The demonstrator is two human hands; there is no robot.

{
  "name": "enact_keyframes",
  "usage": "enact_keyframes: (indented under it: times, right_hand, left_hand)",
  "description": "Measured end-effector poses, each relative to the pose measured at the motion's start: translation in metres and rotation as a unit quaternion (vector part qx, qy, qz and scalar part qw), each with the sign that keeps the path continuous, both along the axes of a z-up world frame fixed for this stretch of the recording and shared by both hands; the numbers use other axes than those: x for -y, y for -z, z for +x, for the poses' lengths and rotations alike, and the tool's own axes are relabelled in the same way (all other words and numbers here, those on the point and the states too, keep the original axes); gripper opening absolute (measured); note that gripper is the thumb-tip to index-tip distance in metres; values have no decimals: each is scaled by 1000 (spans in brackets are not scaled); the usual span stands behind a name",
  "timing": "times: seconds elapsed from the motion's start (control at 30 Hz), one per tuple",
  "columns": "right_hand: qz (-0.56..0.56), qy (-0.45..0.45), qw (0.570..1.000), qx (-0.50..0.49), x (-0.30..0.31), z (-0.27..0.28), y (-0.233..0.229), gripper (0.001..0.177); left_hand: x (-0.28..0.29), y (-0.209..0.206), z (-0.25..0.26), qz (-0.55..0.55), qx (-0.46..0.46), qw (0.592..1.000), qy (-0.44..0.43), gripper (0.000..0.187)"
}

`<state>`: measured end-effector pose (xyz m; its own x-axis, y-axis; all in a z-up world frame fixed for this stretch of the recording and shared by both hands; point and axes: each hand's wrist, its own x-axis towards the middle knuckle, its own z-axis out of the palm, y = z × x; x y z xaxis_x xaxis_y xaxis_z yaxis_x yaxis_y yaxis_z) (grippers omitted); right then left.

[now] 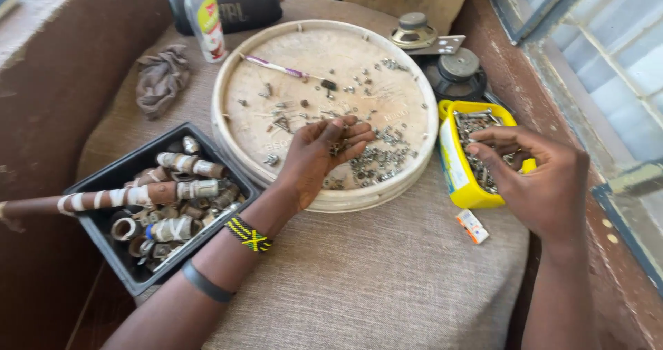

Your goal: Sorting and organizing various small metal hardware components like screws, nuts, and bolts from a tray into a container.

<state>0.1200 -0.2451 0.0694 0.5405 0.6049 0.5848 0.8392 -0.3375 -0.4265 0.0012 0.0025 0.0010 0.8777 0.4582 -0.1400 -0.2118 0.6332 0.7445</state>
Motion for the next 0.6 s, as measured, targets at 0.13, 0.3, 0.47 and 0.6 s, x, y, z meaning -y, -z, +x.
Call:
enact_keyframes:
  times: [0.13, 0.3, 0.47, 0.6]
  right_hand:
    - [17, 51, 998, -15, 29, 4, -6, 9]
    - [-51, 96, 994, -22, 51, 4, -13, 16]
    - [-65, 79, 995, -6, 50, 3, -12, 15]
    - [-49, 48, 997, 25, 35, -4, -18, 12]
  left_hand:
    - [4, -9, -4, 18, -13, 1000, 4, 32]
    - [3, -11, -6, 11, -28, 1000, -2, 31]
    - [3, -10, -8, 5, -19, 1000, 6, 28]
    - [2, -8, -7, 22, -11, 1000, 10, 29]
